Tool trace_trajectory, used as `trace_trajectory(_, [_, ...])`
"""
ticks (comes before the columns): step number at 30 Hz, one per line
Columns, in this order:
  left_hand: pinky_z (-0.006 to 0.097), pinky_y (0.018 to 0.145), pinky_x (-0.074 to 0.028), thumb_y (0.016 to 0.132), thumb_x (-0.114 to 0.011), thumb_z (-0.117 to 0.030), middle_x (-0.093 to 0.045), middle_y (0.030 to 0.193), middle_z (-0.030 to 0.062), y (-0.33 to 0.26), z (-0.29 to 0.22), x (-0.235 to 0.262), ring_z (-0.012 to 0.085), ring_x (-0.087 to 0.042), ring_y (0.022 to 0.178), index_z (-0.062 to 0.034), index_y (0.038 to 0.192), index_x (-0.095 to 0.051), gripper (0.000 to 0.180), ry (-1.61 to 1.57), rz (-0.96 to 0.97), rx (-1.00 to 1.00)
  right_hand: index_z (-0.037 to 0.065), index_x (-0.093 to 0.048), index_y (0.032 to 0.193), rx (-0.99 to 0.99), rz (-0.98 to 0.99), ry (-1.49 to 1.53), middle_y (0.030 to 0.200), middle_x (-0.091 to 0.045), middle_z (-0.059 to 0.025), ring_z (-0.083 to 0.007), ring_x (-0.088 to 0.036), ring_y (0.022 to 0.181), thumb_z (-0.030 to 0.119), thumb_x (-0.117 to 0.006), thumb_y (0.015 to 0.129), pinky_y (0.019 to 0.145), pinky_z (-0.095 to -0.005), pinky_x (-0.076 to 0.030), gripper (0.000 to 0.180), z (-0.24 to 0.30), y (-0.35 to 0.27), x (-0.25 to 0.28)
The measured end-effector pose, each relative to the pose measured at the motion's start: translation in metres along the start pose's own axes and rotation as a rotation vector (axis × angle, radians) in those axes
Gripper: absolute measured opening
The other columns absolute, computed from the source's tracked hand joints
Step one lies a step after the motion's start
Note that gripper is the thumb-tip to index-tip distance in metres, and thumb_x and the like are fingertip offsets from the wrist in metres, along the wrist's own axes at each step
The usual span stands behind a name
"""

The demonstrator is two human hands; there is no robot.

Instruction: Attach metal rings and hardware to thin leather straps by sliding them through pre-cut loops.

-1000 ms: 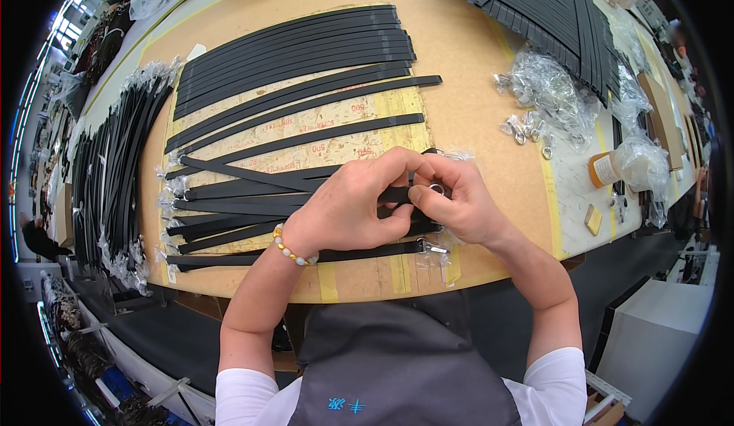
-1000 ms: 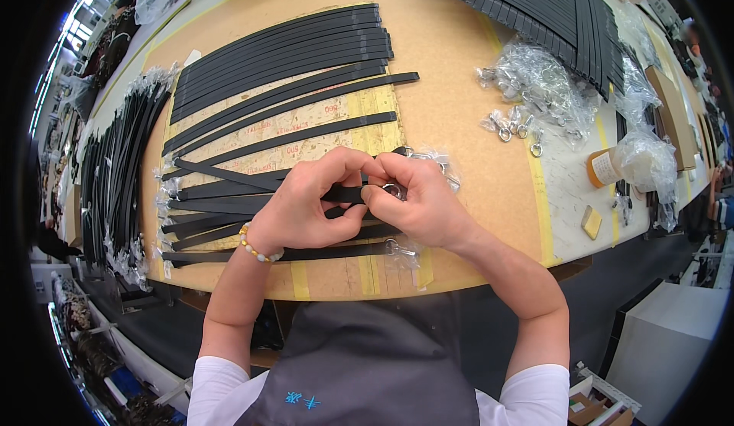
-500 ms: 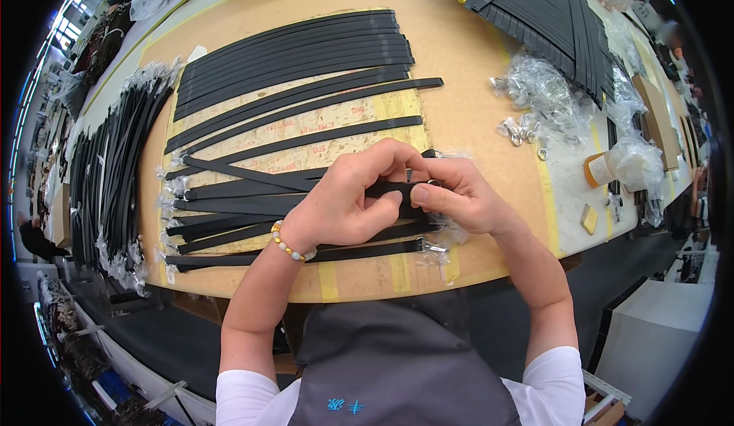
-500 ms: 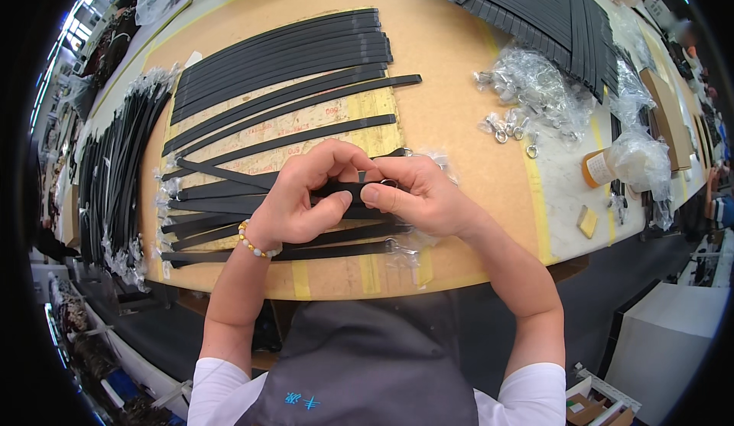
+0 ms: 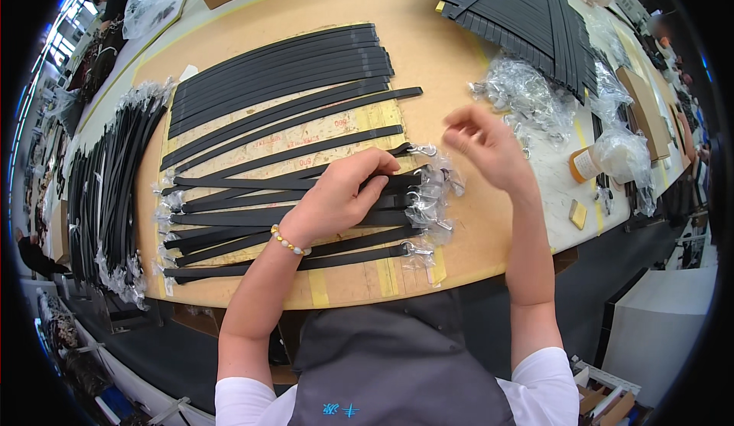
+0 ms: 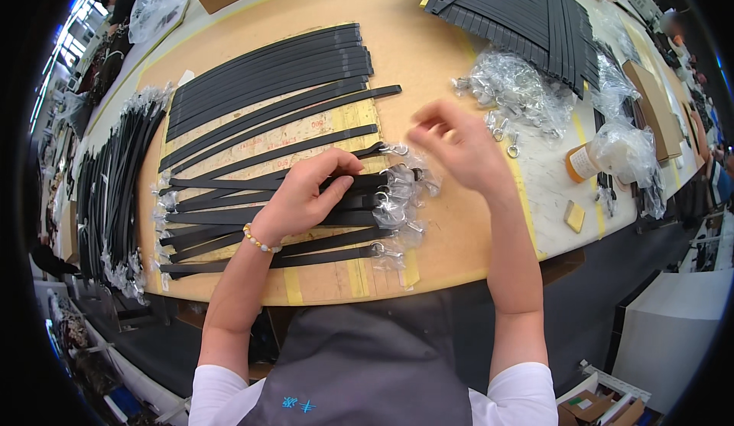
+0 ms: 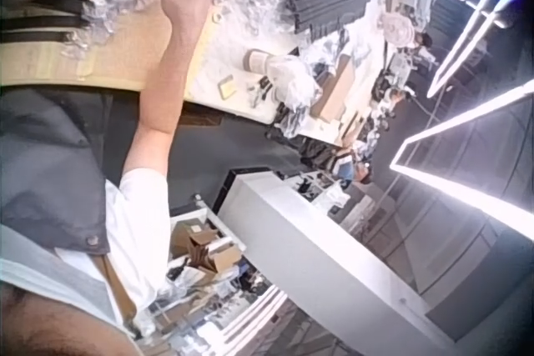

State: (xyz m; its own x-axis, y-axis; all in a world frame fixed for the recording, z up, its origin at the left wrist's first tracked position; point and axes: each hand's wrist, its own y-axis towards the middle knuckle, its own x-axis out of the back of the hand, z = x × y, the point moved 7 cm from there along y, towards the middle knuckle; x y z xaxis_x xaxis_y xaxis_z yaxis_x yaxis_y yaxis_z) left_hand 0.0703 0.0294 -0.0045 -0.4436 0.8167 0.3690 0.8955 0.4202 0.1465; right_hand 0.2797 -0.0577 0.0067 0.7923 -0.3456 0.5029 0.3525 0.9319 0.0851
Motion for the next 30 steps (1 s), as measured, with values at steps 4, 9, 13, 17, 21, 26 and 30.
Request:
trace_trajectory(4, [0.032,0.081,-0.052,0.09,-0.064,0.005,-0.065,0.103,0.01,0.006,-0.009,-0.005,0.0243,-0.064,0.094,0.0002,0.1,-0.064,0.011,0.188,0.01,-0.172,0.0,-0.064,0.111,-0.165,-0.295,-0.532,0.093,-0.069,-0.0091,-0.0163,-0.065,0.082,0.017,-0.077,0.085,0.073,-0.032,-0.052,0.033,-0.047,-0.003,0.061])
trace_trajectory(9, [0.034,0.083,-0.052,0.088,-0.069,-0.003,-0.065,0.1,0.0122,0.021,0.007,0.021,0.0253,-0.064,0.096,0.0005,0.099,-0.066,0.011,0.318,-0.14,-0.04,-0.004,-0.065,0.112,-0.22,-0.073,-0.57,0.089,-0.069,-0.0099,-0.017,-0.064,0.07,0.017,-0.075,0.086,0.066,-0.0331,-0.053,0.035,-0.061,0.007,0.03])
trace_trajectory(13, [0.036,0.085,-0.05,0.085,-0.075,-0.013,-0.063,0.094,0.0117,0.037,0.039,0.036,0.0264,-0.06,0.099,-0.0001,0.096,-0.067,0.018,0.671,-0.271,-0.037,-0.001,-0.067,0.109,-0.279,0.07,0.233,0.091,-0.068,-0.0026,-0.0115,-0.067,0.072,0.016,-0.069,0.093,0.061,-0.0246,-0.052,0.024,-0.053,0.011,-0.007])
trace_trajectory(17, [0.034,0.082,-0.05,0.084,-0.078,-0.015,-0.062,0.091,0.0081,0.05,0.043,0.034,0.0214,-0.058,0.093,-0.0009,0.096,-0.064,0.022,0.585,-0.07,0.18,0.003,-0.067,0.109,-0.207,0.054,0.681,0.097,-0.072,-0.0043,-0.0131,-0.07,0.084,0.015,-0.071,0.092,0.068,-0.0247,-0.057,0.021,-0.038,0.011,-0.005])
trace_trajectory(21, [0.026,0.069,-0.05,0.091,-0.073,-0.009,-0.063,0.088,0.0007,0.039,0.031,0.038,0.0094,-0.059,0.079,-0.0017,0.092,-0.059,0.016,0.258,0.006,0.185,0.006,-0.064,0.109,-0.215,0.097,1.049,0.098,-0.069,-0.0031,-0.0114,-0.068,0.085,0.012,-0.07,0.095,0.073,-0.0234,-0.057,0.016,-0.036,0.009,-0.017])
trace_trajectory(26, [0.026,0.076,-0.053,0.092,-0.073,-0.006,-0.067,0.088,-0.0005,0.021,-0.007,0.046,0.007,-0.062,0.082,0.0006,0.102,-0.065,0.015,-0.086,-0.162,0.045,0.006,-0.061,0.111,-0.118,0.236,1.246,0.102,-0.069,-0.0037,-0.0114,-0.068,0.09,0.011,-0.068,0.098,0.081,-0.0248,-0.057,0.015,-0.019,0.002,-0.039])
trace_trajectory(30, [0.022,0.081,-0.053,0.088,-0.078,-0.002,-0.068,0.098,-0.0003,0.014,-0.017,0.037,0.006,-0.063,0.091,-0.0007,0.109,-0.068,0.023,-0.075,-0.16,-0.035,0.006,-0.06,0.111,-0.048,0.32,1.3,0.102,-0.069,-0.004,-0.0118,-0.065,0.092,0.011,-0.066,0.099,0.084,-0.0266,-0.055,0.014,0.004,-0.004,-0.054])
